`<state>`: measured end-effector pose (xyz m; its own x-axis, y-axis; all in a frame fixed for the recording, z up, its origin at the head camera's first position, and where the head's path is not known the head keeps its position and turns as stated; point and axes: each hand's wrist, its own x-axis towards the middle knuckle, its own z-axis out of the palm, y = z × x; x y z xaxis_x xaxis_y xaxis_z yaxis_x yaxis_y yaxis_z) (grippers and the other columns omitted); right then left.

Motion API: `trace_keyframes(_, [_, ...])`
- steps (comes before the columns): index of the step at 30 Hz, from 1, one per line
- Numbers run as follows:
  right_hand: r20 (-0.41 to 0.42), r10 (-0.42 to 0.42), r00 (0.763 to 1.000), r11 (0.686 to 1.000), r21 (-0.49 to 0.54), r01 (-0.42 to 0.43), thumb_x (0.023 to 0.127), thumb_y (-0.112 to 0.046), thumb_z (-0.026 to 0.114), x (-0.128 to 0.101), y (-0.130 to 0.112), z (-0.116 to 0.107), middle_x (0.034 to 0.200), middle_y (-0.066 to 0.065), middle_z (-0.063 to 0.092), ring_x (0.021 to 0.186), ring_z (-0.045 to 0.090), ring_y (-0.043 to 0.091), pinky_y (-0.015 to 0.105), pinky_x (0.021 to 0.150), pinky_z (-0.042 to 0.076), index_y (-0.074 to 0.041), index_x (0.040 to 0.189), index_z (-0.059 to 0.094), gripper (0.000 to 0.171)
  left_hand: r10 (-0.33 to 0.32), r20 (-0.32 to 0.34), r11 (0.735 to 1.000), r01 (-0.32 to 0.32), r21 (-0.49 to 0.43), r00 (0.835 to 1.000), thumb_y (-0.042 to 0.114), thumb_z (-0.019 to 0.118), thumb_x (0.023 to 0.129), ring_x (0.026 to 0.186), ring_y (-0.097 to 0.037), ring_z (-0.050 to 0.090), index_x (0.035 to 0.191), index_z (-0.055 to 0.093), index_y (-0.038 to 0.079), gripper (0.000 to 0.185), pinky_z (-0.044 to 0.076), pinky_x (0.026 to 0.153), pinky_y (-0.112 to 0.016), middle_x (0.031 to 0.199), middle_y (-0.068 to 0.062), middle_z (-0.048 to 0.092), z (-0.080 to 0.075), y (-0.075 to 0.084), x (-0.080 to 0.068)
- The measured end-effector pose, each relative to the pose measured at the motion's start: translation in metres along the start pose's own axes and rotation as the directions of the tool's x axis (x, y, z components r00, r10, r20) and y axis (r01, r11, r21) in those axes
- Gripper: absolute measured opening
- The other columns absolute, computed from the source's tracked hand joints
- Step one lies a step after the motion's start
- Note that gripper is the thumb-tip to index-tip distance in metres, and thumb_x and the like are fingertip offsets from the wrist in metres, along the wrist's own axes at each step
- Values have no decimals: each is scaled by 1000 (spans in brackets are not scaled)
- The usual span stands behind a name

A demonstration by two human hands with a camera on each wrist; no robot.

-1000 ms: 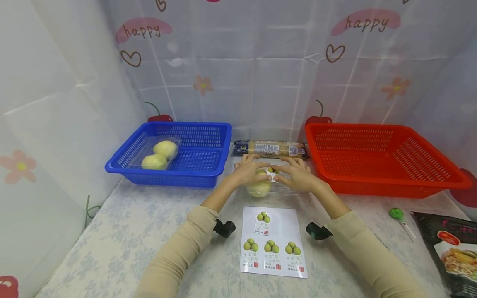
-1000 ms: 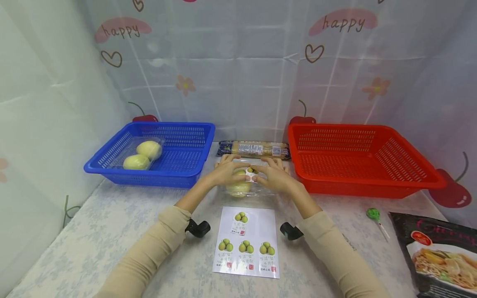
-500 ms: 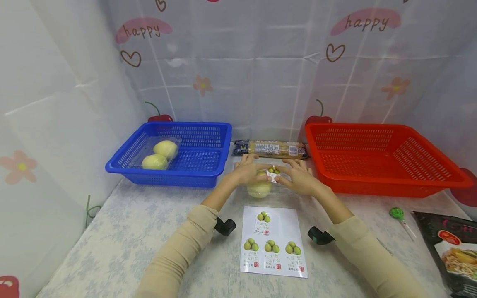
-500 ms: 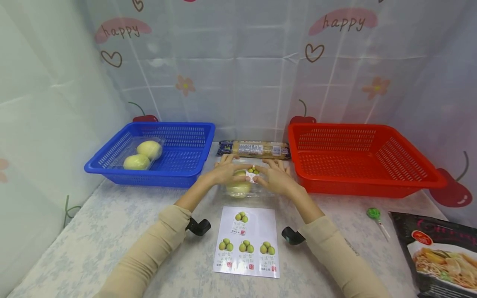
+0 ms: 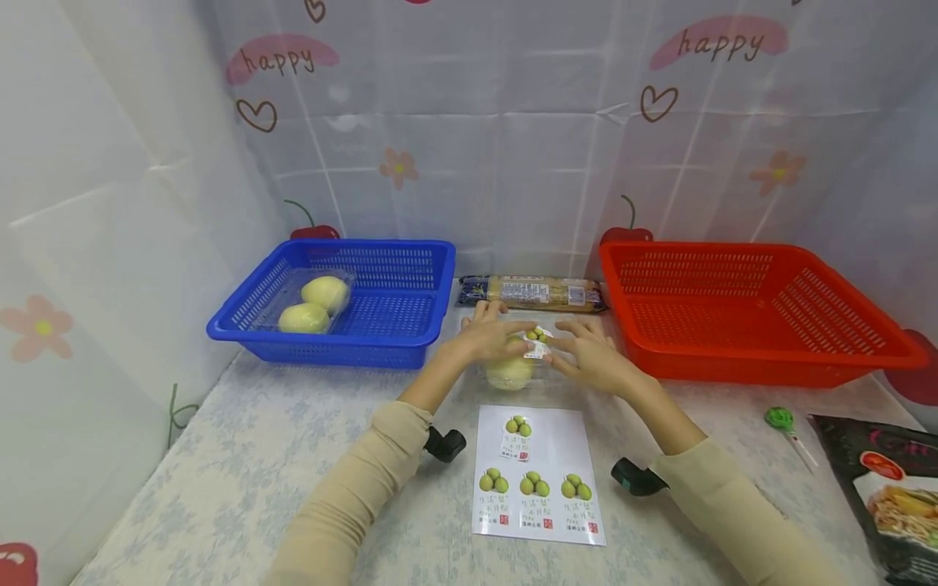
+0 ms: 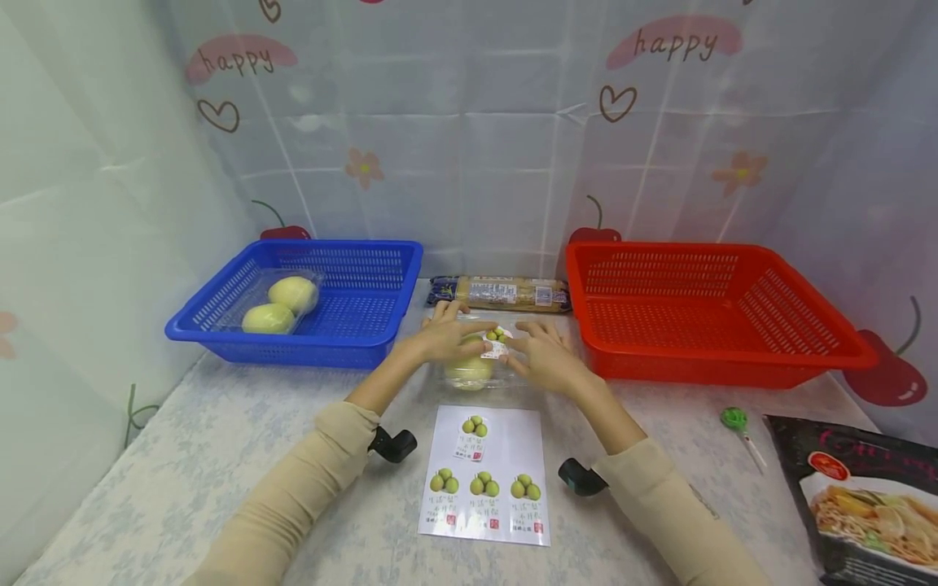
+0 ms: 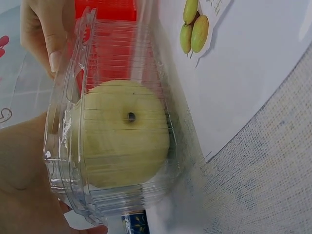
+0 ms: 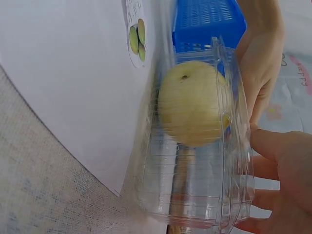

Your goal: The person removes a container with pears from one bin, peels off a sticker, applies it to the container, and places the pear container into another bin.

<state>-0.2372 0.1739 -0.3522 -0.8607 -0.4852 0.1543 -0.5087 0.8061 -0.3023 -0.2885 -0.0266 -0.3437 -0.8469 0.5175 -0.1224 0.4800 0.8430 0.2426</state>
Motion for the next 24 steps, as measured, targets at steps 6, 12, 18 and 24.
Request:
trace_keyframes(6, [11,-43,999,998,37,42,92,-28,59,-4,-5,-1,134,27,46,123,35,50,72,94,29,-4,119,65,36,-8,-19,1000,9,27,1000,51,37,98,126,-26,21,142,39,41,45,33,97,-55,145,-10,26,1,2,4])
trace_keyframes(12, [0,-92,996,992,82,92,91,-25,63,-5,-7,1,132,27,49,123,38,46,66,98,30,-5,117,67,33,-21,-52,999,23,41,998,45,37,99,124,-25,24,139,41,44,40,36,94,-52,141,-8,30,4,0,5])
trace_keyframes(18, [-39,-111,993,986,120,115,89,-22,65,-10,-5,2,130,27,50,123,40,44,64,98,32,-4,112,70,30,-29,-108,999,32,32,994,42,39,99,121,-25,26,136,46,45,37,37,92,-52,137,-7,33,7,-1,6])
trace_keyframes(24, [-76,-92,993,986,133,101,88,-17,66,-14,-3,1,129,27,51,121,43,44,63,97,35,-4,104,72,21,-23,-129,1000,23,0,991,45,41,98,121,-25,25,135,48,44,37,35,93,-53,137,-7,34,9,-2,5])
